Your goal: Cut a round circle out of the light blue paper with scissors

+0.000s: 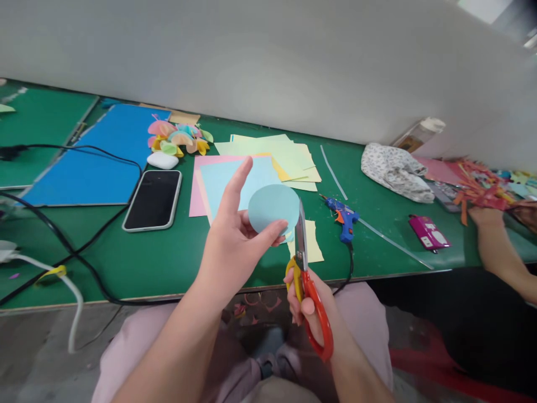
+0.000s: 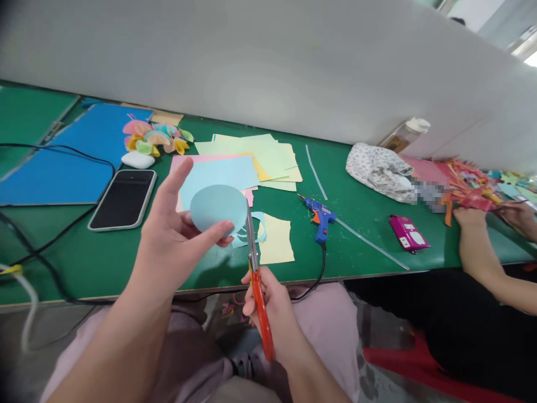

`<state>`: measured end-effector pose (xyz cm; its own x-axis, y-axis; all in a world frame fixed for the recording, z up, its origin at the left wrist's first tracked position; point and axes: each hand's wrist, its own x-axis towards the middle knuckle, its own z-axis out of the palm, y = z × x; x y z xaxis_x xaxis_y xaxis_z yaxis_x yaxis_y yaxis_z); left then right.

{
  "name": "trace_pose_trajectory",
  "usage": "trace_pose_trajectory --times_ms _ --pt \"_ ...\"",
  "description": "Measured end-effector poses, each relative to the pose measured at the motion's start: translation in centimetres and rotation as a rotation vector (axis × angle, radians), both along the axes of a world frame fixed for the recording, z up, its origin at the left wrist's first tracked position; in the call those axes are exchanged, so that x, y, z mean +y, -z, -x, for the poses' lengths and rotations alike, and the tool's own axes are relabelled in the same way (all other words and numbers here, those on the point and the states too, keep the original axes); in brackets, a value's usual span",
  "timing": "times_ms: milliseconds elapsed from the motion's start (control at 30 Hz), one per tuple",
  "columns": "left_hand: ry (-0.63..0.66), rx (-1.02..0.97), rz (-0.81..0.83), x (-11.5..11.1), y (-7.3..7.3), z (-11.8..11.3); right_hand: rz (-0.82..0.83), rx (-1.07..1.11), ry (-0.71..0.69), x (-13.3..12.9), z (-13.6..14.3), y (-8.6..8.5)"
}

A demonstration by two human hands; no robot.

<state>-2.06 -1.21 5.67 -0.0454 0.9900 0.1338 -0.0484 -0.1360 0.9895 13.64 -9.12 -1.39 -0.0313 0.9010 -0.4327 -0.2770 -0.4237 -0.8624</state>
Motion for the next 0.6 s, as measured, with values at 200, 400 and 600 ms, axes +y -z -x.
trace_pose_trajectory --times_ms 200,400,600 --pt "-0.053 -0.009 0.006 -0.3 -0.9 -0.1 0.011 0.014 -0.040 -0.3 -0.4 -0.3" --pt "-0.004 -0.017 0.021 -0.3 -0.6 0.2 0.076 0.057 0.027 0.3 0.1 -1.0" --pt "-0.009 -0.009 0.019 -0.3 -0.7 0.3 0.041 0.023 0.006 0.4 0.0 -1.0"
